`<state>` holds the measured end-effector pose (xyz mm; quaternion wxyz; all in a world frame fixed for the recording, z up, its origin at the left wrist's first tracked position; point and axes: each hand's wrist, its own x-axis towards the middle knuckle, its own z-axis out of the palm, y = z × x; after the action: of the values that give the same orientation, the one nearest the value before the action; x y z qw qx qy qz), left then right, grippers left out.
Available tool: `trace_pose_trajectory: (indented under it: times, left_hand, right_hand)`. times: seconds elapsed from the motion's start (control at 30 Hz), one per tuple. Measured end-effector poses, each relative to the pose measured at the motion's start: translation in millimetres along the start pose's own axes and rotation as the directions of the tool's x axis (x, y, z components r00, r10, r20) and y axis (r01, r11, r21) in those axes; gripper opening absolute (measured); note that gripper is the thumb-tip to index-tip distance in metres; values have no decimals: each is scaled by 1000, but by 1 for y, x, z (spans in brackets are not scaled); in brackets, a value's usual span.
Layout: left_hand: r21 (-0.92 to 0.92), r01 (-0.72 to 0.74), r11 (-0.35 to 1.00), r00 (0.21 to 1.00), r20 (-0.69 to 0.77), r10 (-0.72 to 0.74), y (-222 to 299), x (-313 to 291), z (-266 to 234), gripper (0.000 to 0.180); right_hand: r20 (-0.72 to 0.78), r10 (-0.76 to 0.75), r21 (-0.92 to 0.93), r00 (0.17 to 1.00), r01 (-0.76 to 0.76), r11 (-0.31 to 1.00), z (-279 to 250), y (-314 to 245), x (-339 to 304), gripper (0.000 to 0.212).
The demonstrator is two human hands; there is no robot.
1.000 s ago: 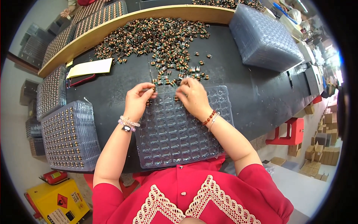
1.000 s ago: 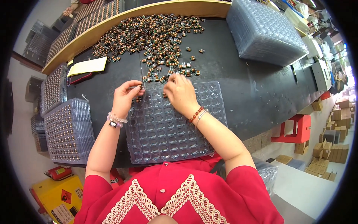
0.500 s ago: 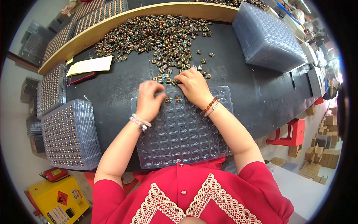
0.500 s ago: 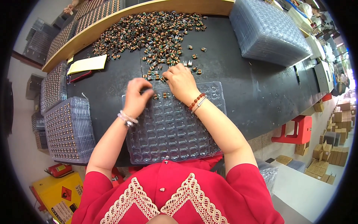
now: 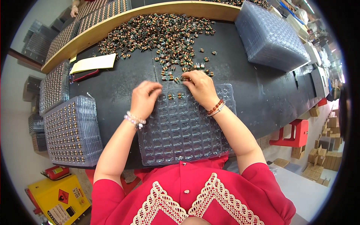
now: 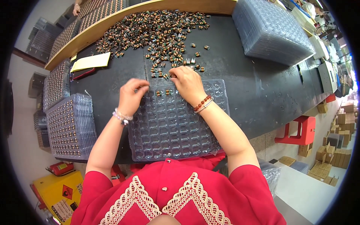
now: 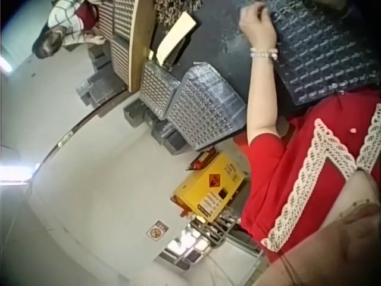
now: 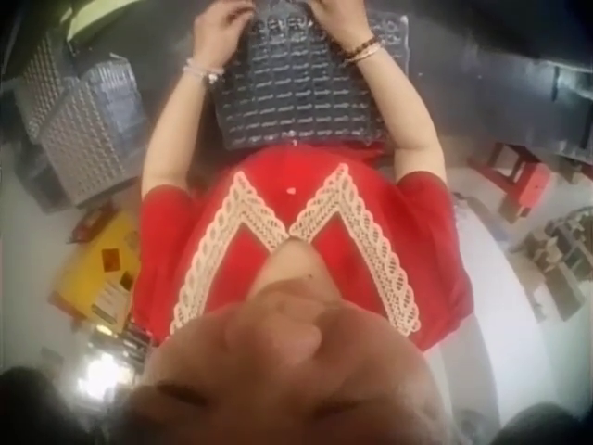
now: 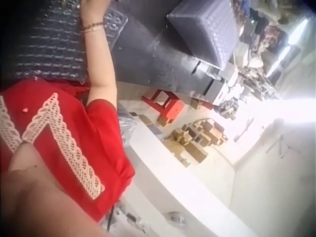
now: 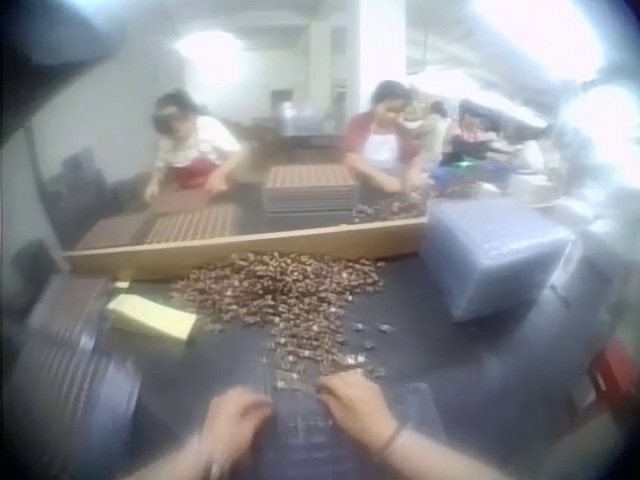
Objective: The person sets aside a filled tray, takes an empty plastic tray from a stack, and places electronic components into the slots of the tray by hand.
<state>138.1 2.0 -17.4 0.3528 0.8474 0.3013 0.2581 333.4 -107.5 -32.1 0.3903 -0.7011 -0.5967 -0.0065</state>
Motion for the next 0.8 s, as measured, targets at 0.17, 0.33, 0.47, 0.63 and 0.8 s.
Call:
trace_pose_trajectory:
  times: [0.17,0.33,0.47,0.63,0.8]
  left_hand:
    - [198,-94,976,992,-62,109,-10,-18,9,6]
    - [269,-132,954,986,-66,155,-15,-6,11,9]
    - [271,-95,958,991,-70,118,-23,30,21,11]
    - [356,-215,910,976,39,215,-23,37,28,14]
    - [290,-215,932,975,16,220,-25,33,25,12]
  right_hand:
    - [76,143,183,987,-155,971,-11,-12,-7,17]
    - [183,114,106,976,-135,985,-17,-11,-24,13]
    - [166,84,104,983,-102,989,-13,-17,-28,8]
    - [81,31,3,996,-31,1000,-13,-16,-41,7]
    - [73,-20,-25,997,22,999,-3,-13,-39,7]
